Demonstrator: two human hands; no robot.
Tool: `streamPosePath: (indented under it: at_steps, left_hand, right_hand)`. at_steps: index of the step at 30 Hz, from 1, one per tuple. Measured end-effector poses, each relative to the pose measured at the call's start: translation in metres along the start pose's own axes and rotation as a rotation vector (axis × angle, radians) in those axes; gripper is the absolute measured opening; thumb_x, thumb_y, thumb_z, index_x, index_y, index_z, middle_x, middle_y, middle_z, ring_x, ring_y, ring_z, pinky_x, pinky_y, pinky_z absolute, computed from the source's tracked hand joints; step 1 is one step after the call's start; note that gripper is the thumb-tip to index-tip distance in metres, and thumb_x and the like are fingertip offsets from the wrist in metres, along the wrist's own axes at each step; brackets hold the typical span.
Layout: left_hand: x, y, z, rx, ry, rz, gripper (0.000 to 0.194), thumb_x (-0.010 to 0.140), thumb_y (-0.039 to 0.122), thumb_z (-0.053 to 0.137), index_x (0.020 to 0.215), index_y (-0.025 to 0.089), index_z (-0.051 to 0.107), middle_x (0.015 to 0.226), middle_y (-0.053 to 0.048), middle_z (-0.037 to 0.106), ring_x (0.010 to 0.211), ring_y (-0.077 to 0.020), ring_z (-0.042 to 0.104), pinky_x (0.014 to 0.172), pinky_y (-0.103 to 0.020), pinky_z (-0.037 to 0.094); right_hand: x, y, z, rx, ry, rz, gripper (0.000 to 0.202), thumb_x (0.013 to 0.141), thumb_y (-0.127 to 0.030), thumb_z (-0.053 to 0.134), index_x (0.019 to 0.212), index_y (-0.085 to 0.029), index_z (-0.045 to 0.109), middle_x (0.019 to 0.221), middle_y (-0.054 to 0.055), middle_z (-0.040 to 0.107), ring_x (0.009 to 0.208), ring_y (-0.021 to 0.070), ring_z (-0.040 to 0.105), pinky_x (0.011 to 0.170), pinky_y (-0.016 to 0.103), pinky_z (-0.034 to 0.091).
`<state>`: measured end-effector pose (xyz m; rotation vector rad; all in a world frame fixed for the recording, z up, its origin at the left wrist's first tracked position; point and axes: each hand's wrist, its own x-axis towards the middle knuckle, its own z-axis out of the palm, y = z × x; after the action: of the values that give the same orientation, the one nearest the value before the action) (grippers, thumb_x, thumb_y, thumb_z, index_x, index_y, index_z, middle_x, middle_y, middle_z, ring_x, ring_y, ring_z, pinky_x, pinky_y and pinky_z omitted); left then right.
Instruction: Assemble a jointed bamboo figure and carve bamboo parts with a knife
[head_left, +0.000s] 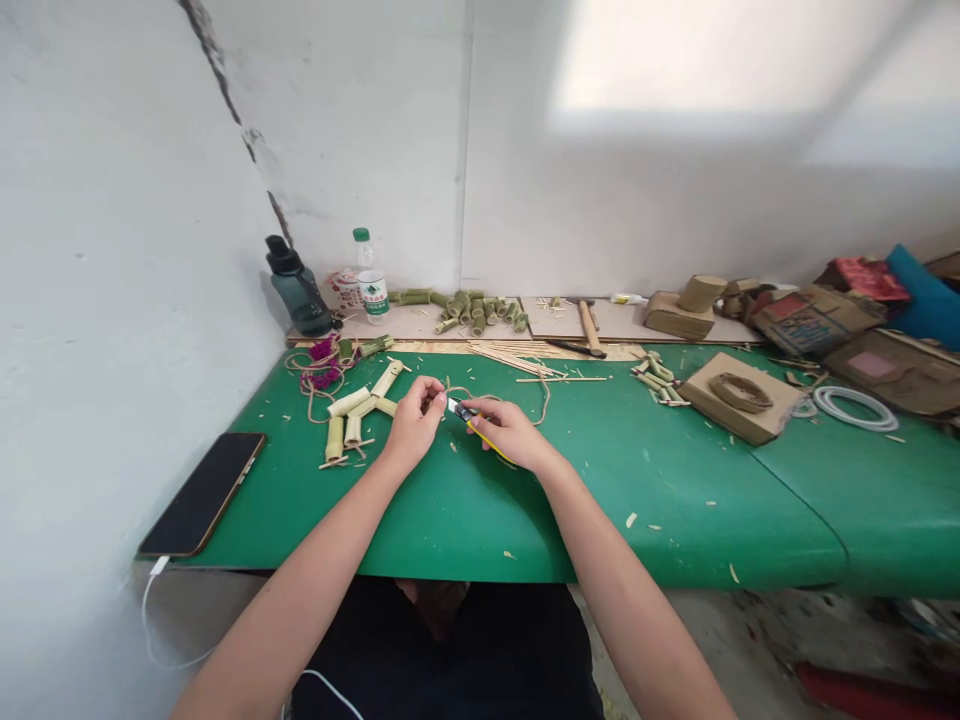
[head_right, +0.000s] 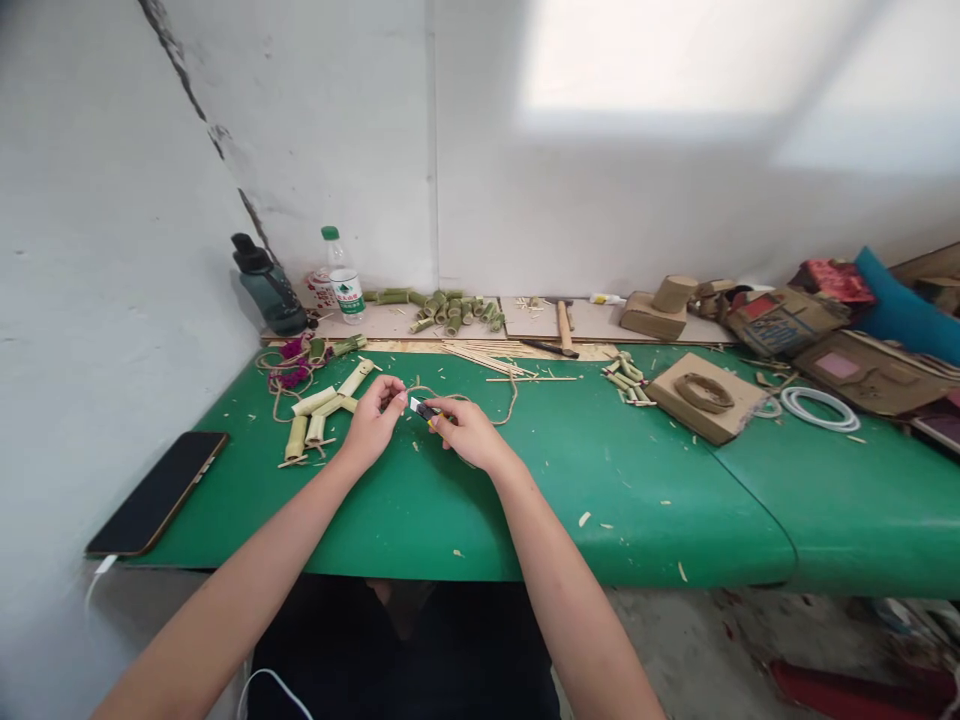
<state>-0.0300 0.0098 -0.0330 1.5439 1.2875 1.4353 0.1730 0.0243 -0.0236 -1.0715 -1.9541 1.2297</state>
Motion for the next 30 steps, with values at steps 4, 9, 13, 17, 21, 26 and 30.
streamPosePath:
  at_steps: [4,9,13,17,21,26,30]
  left_hand:
    - [0.000,-0.002,0.001,-0.027,0.004,-0.018,0.016,0.092,0.030,0.061,0.103,0.023,0.052,0.089,0.001,0.058,0.075,-0.0133,0.056,0.071,-0.026,0.044]
    - [0.000,-0.001,0.002,-0.048,0.007,-0.024,0.019,0.091,0.032,0.063,0.103,0.023,0.051,0.087,0.001,0.057,0.072,-0.0123,0.053,0.067,-0.024,0.043]
    - [0.000,-0.001,0.002,-0.035,0.016,-0.024,0.023,0.090,0.034,0.066,0.104,0.022,0.052,0.088,0.001,0.059,0.073,-0.0124,0.054,0.067,-0.024,0.042]
    - [0.000,-0.002,0.001,-0.023,0.034,-0.024,0.024,0.091,0.032,0.065,0.108,0.022,0.051,0.089,0.000,0.060,0.076,-0.0130,0.057,0.070,-0.025,0.044]
    - [0.001,-0.002,0.001,-0.058,0.039,-0.041,0.028,0.091,0.033,0.065,0.111,0.023,0.049,0.087,0.001,0.060,0.075,-0.0132,0.057,0.070,-0.026,0.044]
    - [0.002,-0.004,0.001,-0.123,0.046,-0.052,0.028,0.090,0.034,0.066,0.110,0.021,0.052,0.087,0.000,0.060,0.075,-0.0137,0.058,0.070,-0.026,0.045]
    - [0.003,-0.004,0.001,-0.121,0.025,-0.072,0.030,0.090,0.036,0.067,0.113,0.020,0.056,0.088,-0.001,0.063,0.076,-0.0146,0.059,0.070,-0.026,0.045]
  right_hand:
    - [0.001,-0.002,0.003,0.070,0.013,-0.002,0.050,0.090,-0.022,0.058,0.139,-0.019,0.063,0.103,0.008,0.075,0.066,0.0129,0.066,0.062,0.027,0.055]
    - [0.000,-0.008,0.000,0.341,-0.012,0.018,0.060,0.082,-0.017,0.061,0.142,-0.021,0.057,0.102,0.006,0.077,0.072,0.0153,0.072,0.073,0.032,0.061]
    - [0.000,-0.010,-0.002,0.414,-0.011,0.030,0.061,0.078,-0.016,0.066,0.138,-0.023,0.057,0.110,0.008,0.077,0.084,0.0183,0.076,0.083,0.036,0.063]
    - [-0.001,-0.013,0.001,0.424,-0.002,0.020,0.070,0.075,-0.018,0.073,0.142,-0.024,0.055,0.111,0.008,0.077,0.092,0.0206,0.077,0.091,0.040,0.062]
    - [-0.002,-0.018,0.004,0.342,0.065,0.009,0.071,0.073,-0.019,0.076,0.142,-0.023,0.058,0.118,0.010,0.075,0.098,0.0213,0.076,0.093,0.040,0.061]
    - [-0.002,-0.021,0.007,0.259,0.112,-0.026,0.068,0.074,-0.019,0.076,0.140,-0.022,0.062,0.118,0.011,0.076,0.103,0.0221,0.075,0.096,0.042,0.061]
    - [-0.002,-0.019,0.010,0.231,0.123,-0.032,0.069,0.078,-0.025,0.077,0.144,-0.023,0.060,0.117,0.011,0.076,0.095,0.0212,0.076,0.091,0.041,0.062]
